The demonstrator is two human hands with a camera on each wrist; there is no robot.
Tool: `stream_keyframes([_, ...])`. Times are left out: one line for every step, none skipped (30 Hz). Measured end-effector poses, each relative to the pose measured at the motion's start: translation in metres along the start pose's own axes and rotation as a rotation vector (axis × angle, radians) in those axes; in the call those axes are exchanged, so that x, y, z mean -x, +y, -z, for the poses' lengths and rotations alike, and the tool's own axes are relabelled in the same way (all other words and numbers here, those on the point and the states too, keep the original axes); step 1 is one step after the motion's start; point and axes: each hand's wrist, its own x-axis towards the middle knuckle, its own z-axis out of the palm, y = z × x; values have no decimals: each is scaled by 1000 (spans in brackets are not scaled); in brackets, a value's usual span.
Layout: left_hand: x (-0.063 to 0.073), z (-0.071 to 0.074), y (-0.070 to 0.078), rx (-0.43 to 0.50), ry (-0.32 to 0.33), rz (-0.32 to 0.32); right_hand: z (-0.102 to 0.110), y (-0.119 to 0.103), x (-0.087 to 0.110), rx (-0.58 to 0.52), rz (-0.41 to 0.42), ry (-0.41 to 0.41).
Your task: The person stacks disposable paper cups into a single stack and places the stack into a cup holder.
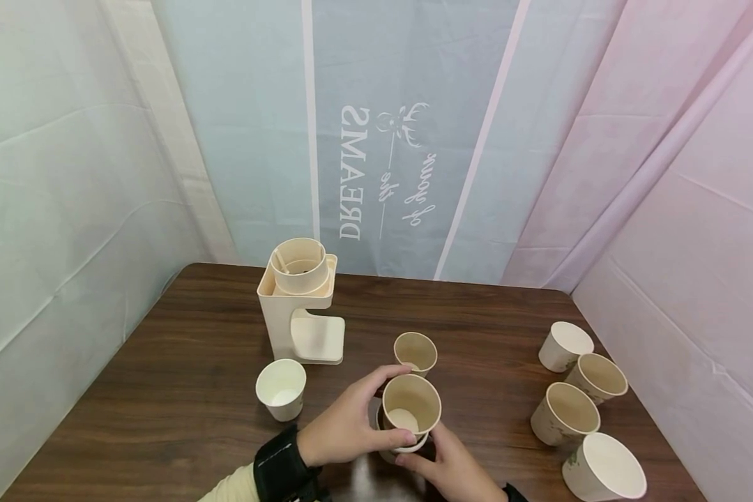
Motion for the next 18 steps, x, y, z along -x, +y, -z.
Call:
stream_keyframes([0,0,-1,0,0,-7,0,0,0,0,8,0])
stream_keyframes([1,-1,-3,0,-1,-14,0,1,0,-2,16,0])
stream_keyframes([1,-1,-4,0,0,-22,0,1,0,-4,29,0])
stream_keyframes([1,-1,-5,-4,2,-30,0,1,0,-5,42,3])
stream_keyframes([2,-1,-7,-6,3,-37,0,1,0,3,60,7])
stream_keyframes([3,-2,-8,-8,2,-40,0,1,0,8,78,11])
stream_keyframes([3,-2,-9,-11,2,-37,0,1,0,14,95,16])
stream_keyframes([4,-2,-10,-13,0,-31,0,1,0,17,110,19])
stream_keyframes([5,-2,-11,-14,-3,-20,0,1,0,14,122,21])
stream_keyframes([6,-2,-12,-14,-6,-9,0,1,0,15,131,21])
stream_keyframes([6,-2,-13,-12,-10,4,0,1,0,12,127,20])
stream_keyframes([7,-2,-14,-10,-14,16,1,1,0,1,130,14])
stream_keyframes([7,-2,-15,-11,-17,26,1,1,0,-3,131,13])
stream_keyframes([8,-2,-16,-11,-21,31,1,1,0,-9,131,10])
stream_keyframes([8,-2,-17,-12,-25,38,1,1,0,-9,128,10])
stream_keyframes([8,-3,-18,-13,-29,46,1,2,0,-9,119,10])
stream_keyframes([9,-3,-18,-14,-33,53,1,2,0,-10,112,9])
stream_keyframes([9,-3,-19,-15,-36,58,1,2,0,-5,116,9])
